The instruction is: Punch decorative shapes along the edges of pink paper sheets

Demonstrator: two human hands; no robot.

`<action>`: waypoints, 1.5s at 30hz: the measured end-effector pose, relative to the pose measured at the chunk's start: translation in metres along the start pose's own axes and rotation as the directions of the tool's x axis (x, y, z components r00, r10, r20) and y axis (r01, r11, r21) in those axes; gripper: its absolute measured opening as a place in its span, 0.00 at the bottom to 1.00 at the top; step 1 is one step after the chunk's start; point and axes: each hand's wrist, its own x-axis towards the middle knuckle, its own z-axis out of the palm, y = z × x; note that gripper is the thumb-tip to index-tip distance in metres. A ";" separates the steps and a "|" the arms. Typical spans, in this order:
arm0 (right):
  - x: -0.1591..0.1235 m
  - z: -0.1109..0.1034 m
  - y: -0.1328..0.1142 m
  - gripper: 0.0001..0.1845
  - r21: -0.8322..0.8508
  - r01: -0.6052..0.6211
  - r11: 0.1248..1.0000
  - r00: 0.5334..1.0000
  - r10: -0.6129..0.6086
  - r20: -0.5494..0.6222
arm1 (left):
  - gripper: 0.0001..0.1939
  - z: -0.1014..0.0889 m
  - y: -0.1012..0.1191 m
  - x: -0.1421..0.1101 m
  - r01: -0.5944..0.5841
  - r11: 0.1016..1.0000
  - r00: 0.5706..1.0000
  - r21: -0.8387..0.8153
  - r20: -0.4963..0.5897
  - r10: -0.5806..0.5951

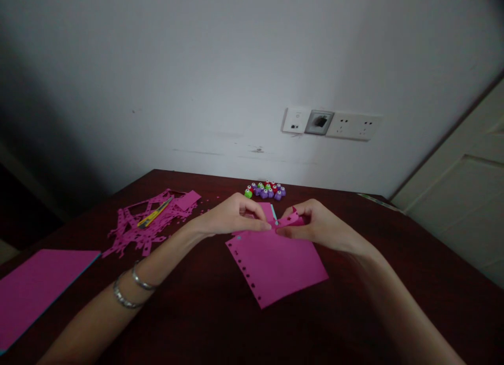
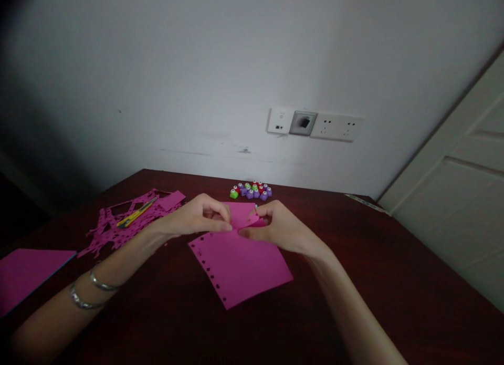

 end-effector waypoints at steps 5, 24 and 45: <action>0.002 0.004 0.003 0.13 0.048 0.002 0.999 0.999 -0.004 0.044 | 0.10 0.007 0.005 0.001 -0.015 1.000 1.000 -0.025 -0.026 0.015; -0.005 0.002 -0.006 0.12 0.015 0.044 0.999 0.985 -0.046 0.167 | 0.08 0.017 -0.007 0.005 0.190 0.851 0.981 -0.490 0.122 -0.149; -0.007 -0.010 -0.007 0.28 0.073 -0.046 0.996 0.995 0.039 0.089 | 0.12 -0.001 -0.005 -0.001 0.103 0.990 0.989 0.100 0.094 -0.113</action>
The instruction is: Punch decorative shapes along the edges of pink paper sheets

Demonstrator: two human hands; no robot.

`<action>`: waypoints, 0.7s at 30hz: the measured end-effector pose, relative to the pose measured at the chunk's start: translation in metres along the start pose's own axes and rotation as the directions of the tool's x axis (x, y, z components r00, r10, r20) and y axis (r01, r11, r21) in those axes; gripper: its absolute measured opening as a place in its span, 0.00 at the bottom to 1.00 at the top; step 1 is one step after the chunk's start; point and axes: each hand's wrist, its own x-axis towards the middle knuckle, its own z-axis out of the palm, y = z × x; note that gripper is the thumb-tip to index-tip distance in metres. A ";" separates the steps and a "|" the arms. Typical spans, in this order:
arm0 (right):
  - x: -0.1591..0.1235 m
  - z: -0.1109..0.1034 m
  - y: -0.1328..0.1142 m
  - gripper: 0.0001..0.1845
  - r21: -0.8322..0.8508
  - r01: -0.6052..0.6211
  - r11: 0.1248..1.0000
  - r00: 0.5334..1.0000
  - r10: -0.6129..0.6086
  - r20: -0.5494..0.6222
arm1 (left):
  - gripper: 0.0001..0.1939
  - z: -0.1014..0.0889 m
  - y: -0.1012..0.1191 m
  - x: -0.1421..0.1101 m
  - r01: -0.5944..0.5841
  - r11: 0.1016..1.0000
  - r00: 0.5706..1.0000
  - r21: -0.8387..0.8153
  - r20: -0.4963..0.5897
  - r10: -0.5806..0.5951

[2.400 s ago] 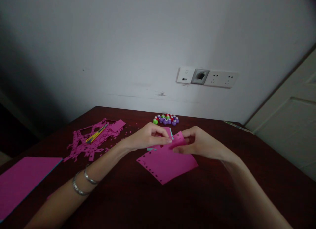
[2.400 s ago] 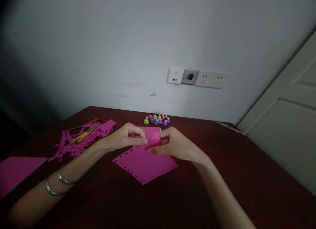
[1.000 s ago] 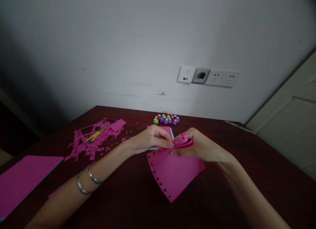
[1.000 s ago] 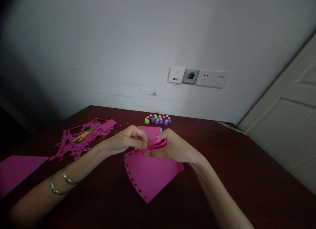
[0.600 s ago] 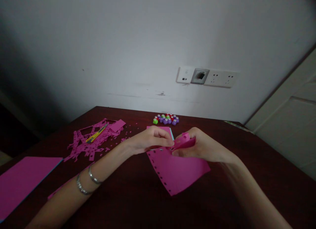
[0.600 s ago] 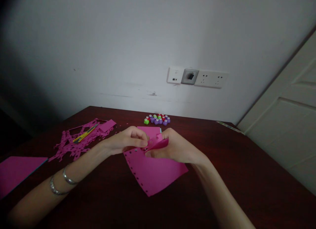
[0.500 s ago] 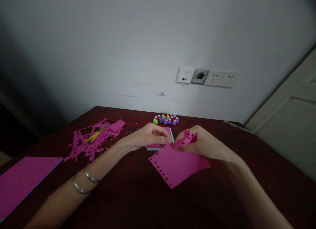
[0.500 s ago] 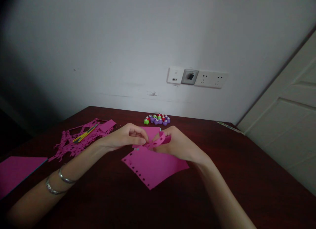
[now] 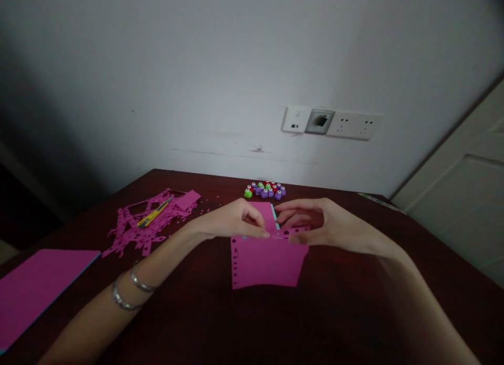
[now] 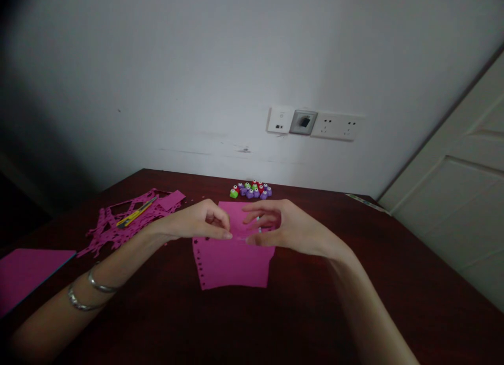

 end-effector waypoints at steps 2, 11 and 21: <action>0.001 0.002 0.001 0.24 0.001 -0.004 1.000 0.998 0.004 0.062 | 0.12 0.002 -0.001 0.002 0.012 1.000 0.999 0.002 0.039 -0.012; 0.009 0.009 0.015 0.08 -0.116 -0.016 0.993 0.995 0.027 0.095 | 0.14 0.003 0.004 0.004 -0.007 1.000 1.000 0.011 -0.021 0.007; 0.009 0.010 0.010 0.12 -0.185 0.062 0.981 0.994 -0.044 0.101 | 0.12 0.004 0.010 0.002 -0.022 1.000 0.999 0.002 -0.041 0.023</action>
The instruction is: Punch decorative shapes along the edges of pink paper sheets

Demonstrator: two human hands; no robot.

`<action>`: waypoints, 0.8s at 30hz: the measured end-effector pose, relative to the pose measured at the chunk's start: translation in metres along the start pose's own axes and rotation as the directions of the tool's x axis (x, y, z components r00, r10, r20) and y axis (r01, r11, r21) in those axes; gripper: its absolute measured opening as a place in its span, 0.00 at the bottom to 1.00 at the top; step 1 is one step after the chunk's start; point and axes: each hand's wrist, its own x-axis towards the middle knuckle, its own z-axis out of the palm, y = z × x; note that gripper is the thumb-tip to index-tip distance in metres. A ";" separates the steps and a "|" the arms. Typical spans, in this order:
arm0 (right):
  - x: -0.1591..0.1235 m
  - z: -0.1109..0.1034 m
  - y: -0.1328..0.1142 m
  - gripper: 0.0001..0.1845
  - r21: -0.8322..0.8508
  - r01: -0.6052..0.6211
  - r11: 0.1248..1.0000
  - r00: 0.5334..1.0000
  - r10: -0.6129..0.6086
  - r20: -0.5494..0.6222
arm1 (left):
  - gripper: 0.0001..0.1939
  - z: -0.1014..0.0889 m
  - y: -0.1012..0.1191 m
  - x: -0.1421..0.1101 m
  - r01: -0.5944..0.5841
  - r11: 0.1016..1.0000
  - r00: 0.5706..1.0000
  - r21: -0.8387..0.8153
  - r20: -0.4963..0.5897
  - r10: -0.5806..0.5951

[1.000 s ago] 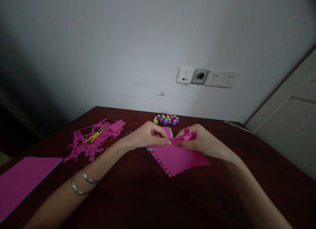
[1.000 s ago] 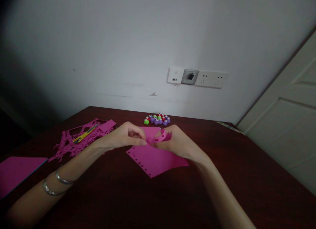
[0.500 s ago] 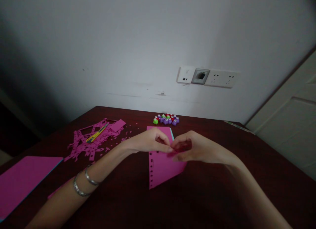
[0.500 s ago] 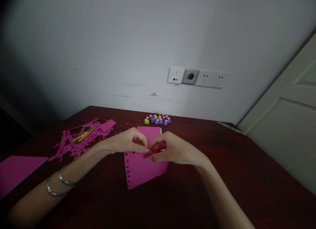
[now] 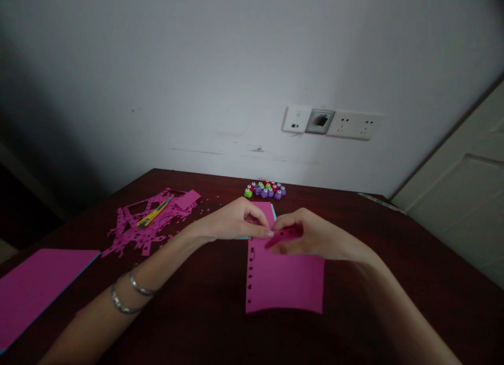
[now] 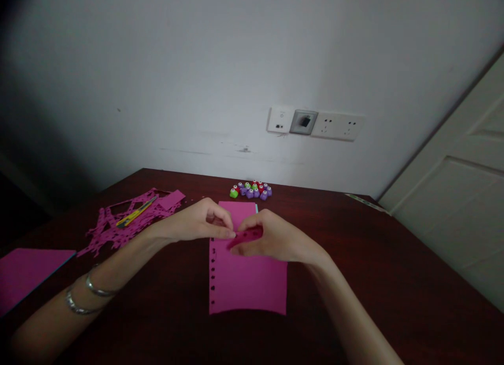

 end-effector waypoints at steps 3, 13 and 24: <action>0.001 0.000 -0.001 0.11 -0.028 0.044 0.999 0.999 -0.044 0.011 | 0.12 0.003 0.000 0.000 0.002 1.000 1.000 0.007 0.007 -0.002; 0.000 0.004 -0.007 0.12 0.019 0.057 0.998 0.998 -0.058 0.041 | 0.10 0.006 0.003 -0.001 0.021 0.995 0.998 -0.093 0.064 -0.015; -0.002 0.006 -0.011 0.10 0.011 0.005 1.000 1.000 -0.005 0.021 | 0.08 0.002 0.000 0.000 0.080 0.956 0.995 -0.281 0.078 -0.060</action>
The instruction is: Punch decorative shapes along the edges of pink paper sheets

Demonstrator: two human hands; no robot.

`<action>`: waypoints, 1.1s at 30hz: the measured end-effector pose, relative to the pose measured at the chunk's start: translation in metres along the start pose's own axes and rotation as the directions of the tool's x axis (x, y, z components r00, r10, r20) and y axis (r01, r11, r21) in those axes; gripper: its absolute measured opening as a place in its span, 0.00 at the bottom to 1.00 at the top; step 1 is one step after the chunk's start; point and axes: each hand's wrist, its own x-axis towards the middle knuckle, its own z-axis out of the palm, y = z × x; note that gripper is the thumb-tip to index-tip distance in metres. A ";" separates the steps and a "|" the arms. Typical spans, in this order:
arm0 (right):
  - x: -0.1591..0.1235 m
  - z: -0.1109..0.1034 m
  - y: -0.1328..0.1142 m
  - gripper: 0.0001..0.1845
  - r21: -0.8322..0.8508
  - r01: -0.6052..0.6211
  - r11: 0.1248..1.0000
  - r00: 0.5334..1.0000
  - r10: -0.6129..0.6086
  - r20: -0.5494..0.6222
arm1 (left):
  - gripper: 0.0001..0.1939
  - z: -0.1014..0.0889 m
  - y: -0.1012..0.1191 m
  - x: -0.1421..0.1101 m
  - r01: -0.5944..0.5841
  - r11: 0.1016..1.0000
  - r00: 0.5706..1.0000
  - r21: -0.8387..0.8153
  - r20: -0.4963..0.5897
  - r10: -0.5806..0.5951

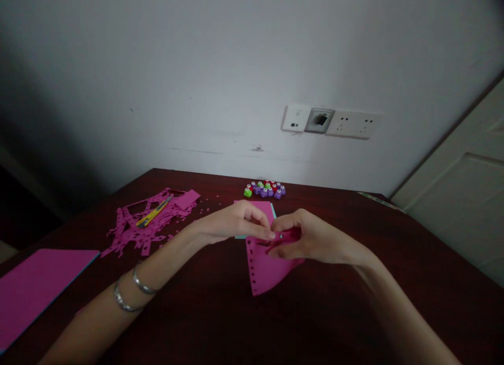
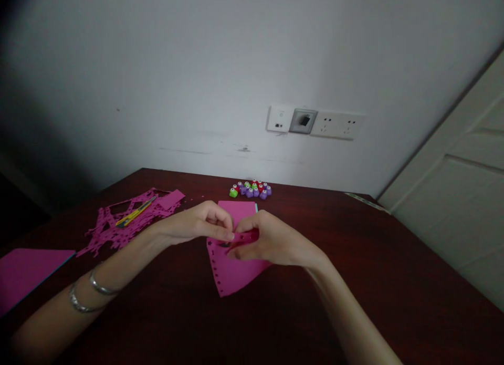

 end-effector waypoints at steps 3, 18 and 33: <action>-0.002 -0.005 0.001 0.11 -0.080 -0.009 0.997 0.999 0.005 -0.045 | 0.08 -0.005 0.001 -0.002 -0.024 0.999 1.000 0.045 -0.012 0.024; -0.001 -0.003 0.003 0.09 -0.100 0.006 0.995 1.000 -0.006 -0.004 | 0.13 0.004 -0.002 0.004 -0.044 0.981 0.999 0.189 0.001 0.044; 0.000 -0.005 0.007 0.10 -0.098 -0.005 0.995 1.000 0.004 -0.009 | 0.13 -0.001 -0.004 0.004 -0.030 0.999 0.996 0.042 -0.083 0.033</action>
